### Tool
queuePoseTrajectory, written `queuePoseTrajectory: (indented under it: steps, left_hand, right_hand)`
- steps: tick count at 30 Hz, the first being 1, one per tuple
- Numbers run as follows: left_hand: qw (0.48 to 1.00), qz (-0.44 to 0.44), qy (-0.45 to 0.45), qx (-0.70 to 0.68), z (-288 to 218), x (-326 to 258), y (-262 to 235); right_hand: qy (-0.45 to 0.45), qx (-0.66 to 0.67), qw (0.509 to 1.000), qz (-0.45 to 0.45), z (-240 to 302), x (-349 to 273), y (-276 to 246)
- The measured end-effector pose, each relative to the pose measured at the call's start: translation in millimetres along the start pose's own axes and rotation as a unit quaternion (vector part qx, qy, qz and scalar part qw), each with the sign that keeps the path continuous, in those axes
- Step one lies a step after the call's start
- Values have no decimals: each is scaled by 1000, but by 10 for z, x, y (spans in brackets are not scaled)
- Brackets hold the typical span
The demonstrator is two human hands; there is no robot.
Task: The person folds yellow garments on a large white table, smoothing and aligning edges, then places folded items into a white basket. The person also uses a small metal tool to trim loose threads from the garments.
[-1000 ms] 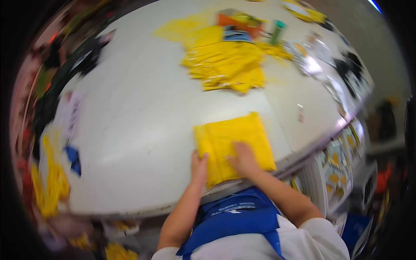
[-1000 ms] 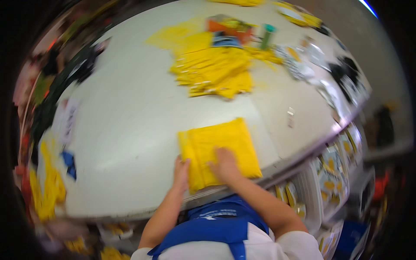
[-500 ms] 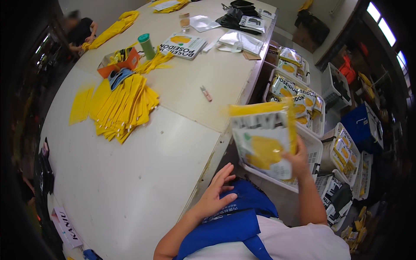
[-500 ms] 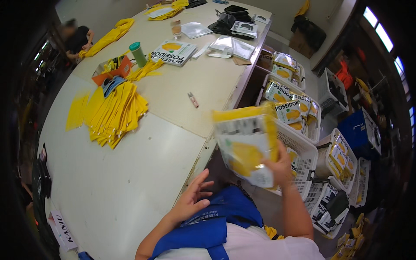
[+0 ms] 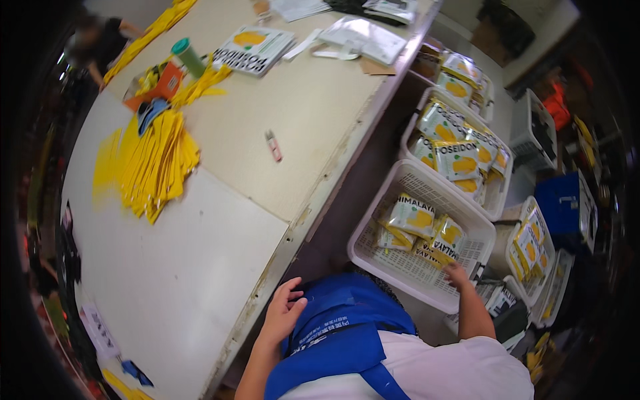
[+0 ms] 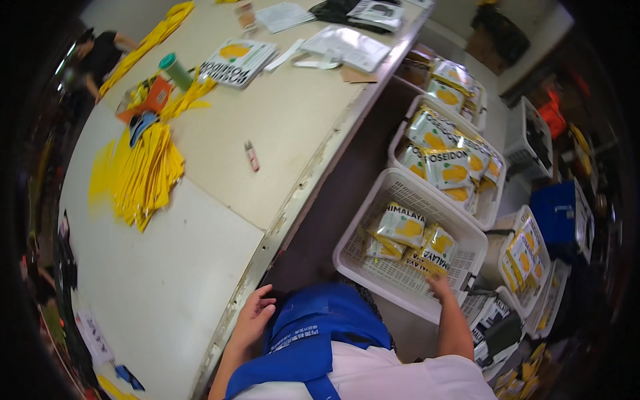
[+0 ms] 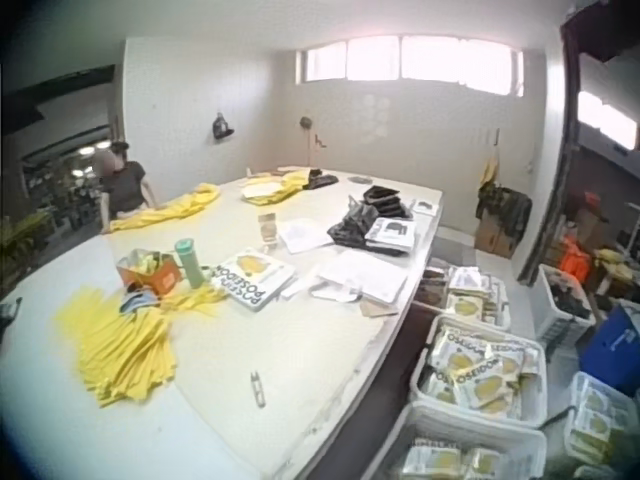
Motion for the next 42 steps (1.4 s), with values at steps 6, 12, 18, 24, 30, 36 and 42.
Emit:
queuePoseTrajectory:
  steps: [6, 12, 18, 24, 30, 36, 42]
  left_hand:
    - [968, -231, -60, -80, 1149, -603, -106]
    - [875, -370, -297, -95, 3500, -1422, 854]
    - [745, -363, -449, -334, 5447, -1594, 2207]
    - [670, -407, -495, -376, 7217, -1285, 2592]
    - [640, -418, -631, -130, 8848, -1761, 1977]
    - [663, -314, -528, -428, 9311, -1187, 2724]
    - [694, -281, -272, -605, 6602, -2179, 2743]
  right_hand:
    - [-236, -273, 899, 247, 829, 265, 1594]
    - [-324, -283, 804, 411, 2031, -662, 2738]
    - [-459, -635, 468, 409, 2111, -438, 3014]
    - [-267, -683, 498, 463, 1198, -1504, 4055]
    - [-266, -754, 400, 447, 358, -1564, 4915]
    - [-270, -746, 441, 419, 342, -1262, 5232]
    - [-152, -668, 564, 461, -466, -2045, 5657]
Point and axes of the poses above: each hand's wrist, its own x-axis towards the middle knuckle, its own y-axis out of the palm, z = x × y, the point moved 6 cm from there along x, towards the middle knuckle, and after that the axes turned 9 degrees about -y, right-handed, at the moved point
